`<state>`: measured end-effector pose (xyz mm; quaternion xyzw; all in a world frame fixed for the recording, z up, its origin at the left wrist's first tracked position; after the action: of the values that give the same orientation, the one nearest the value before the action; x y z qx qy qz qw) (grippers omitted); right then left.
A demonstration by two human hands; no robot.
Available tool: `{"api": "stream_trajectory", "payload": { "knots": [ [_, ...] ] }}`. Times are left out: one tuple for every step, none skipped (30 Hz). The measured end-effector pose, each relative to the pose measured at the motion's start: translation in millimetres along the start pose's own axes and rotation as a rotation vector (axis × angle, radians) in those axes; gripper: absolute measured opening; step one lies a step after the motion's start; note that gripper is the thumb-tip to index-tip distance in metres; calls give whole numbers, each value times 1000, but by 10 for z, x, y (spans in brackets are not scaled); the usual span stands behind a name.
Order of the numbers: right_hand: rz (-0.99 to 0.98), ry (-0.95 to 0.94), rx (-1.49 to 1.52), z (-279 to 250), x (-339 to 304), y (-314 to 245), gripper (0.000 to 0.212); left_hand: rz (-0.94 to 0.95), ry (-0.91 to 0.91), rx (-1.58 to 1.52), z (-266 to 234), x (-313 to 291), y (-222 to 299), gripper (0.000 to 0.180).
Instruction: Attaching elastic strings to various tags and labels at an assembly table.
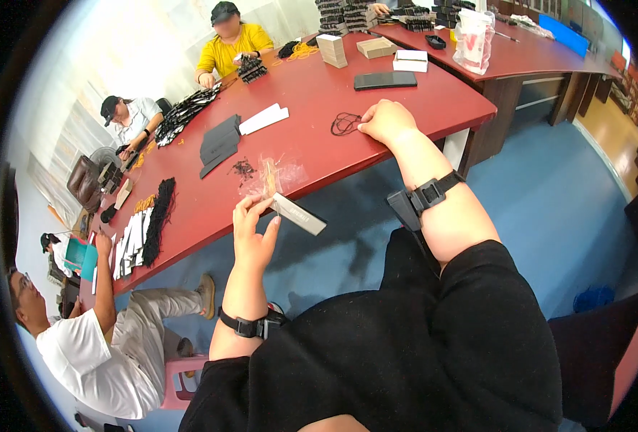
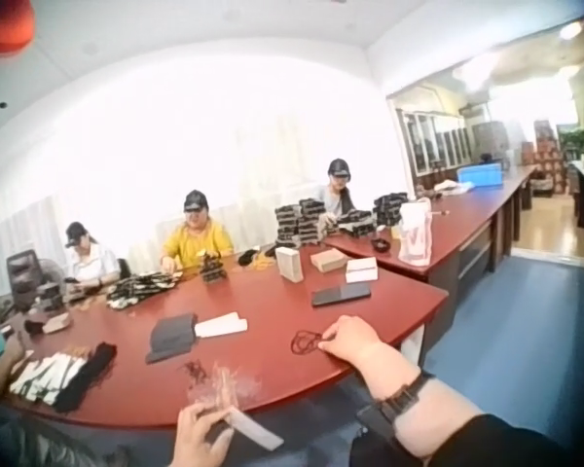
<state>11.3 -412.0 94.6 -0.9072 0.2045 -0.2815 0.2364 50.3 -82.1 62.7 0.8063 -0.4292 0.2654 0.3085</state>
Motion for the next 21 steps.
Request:
{"api": "stream_trajectory", "payload": {
  "knots": [
    [92, -98, 80, 52, 28, 70, 24, -26, -24, -36, -12, -28, -13, 38],
    [176, -179, 154, 101, 44, 123, 22, -16, -7, -45, -47, -43, -18, 36],
    [176, -196, 155, 116, 46, 137, 22, -3, 13, -39, -89, -64, -21, 36],
    [104, -107, 168, 92, 34, 116, 19, -47, 11, -94, -115, -90, -45, 35],
    [59, -21, 168, 61, 19, 108, 18, -110, -15, -156, -127, -113, -79, 34],
    [32, -24, 183, 60, 8, 107, 18, -97, 6, -148, -175, -135, -76, 34],
    [-58, 60, 238, 7, -10, 80, 17, -122, 13, -158, -211, -158, -88, 33],
    [-111, 146, 275, -44, -22, 63, 17, -164, 6, -174, -232, -163, -110, 32],
    [-150, 146, 292, -57, -22, 41, 17, -145, 21, -168, -269, -163, -100, 32],
    [-126, 169, 389, -91, -29, 61, 17, -146, 35, -175, -302, -169, -93, 31],
    [-80, 197, 483, -119, -24, 78, 17, -156, 35, -179, -327, -164, -91, 30],
    [-126, 161, 582, -153, -18, 49, 14, -131, 61, -204, -366, -159, -67, 28],
    [-129, 144, 575, -175, 4, 16, 14, -124, 80, -206, -395, -148, -51, 28],
    [-166, 106, 792, -195, 35, -36, 11, -103, 90, -189, -425, -140, -25, 27],
    [-182, 69, 1015, -208, 61, -89, 9, -85, 99, -171, -452, -134, 4, 26],
    [-117, 43, 1013, -230, 89, -102, 7, -74, 105, -162, -469, -119, 26, 24],
    [-112, 38, 998, -257, 99, -145, 7, -79, 109, -164, -488, -122, 48, 24],
    [-115, 56, 1071, -310, 128, -191, 8, -57, 115, -171, -502, -103, 71, 24],
    [-74, 90, 1135, -355, 156, -221, 10, -36, 116, -181, -514, -94, 91, 23],
    [-109, 75, 1183, -406, 165, -291, 13, -40, 134, -177, -534, -89, 96, 23],
    [-174, 34, 1195, -440, 156, -386, 13, -34, 130, -199, -543, -86, 101, 24]
  ]
}}
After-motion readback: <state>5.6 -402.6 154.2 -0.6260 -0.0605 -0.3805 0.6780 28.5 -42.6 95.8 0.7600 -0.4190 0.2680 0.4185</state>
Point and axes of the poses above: each hand's wrist, its own x-axis towards the middle knuckle, its own z-axis out of the palm, y = z × x, the point moved 5 cm from there along x, towards the middle knuckle, and after that the axes turned 9 degrees about x, right-handed, at the moved point
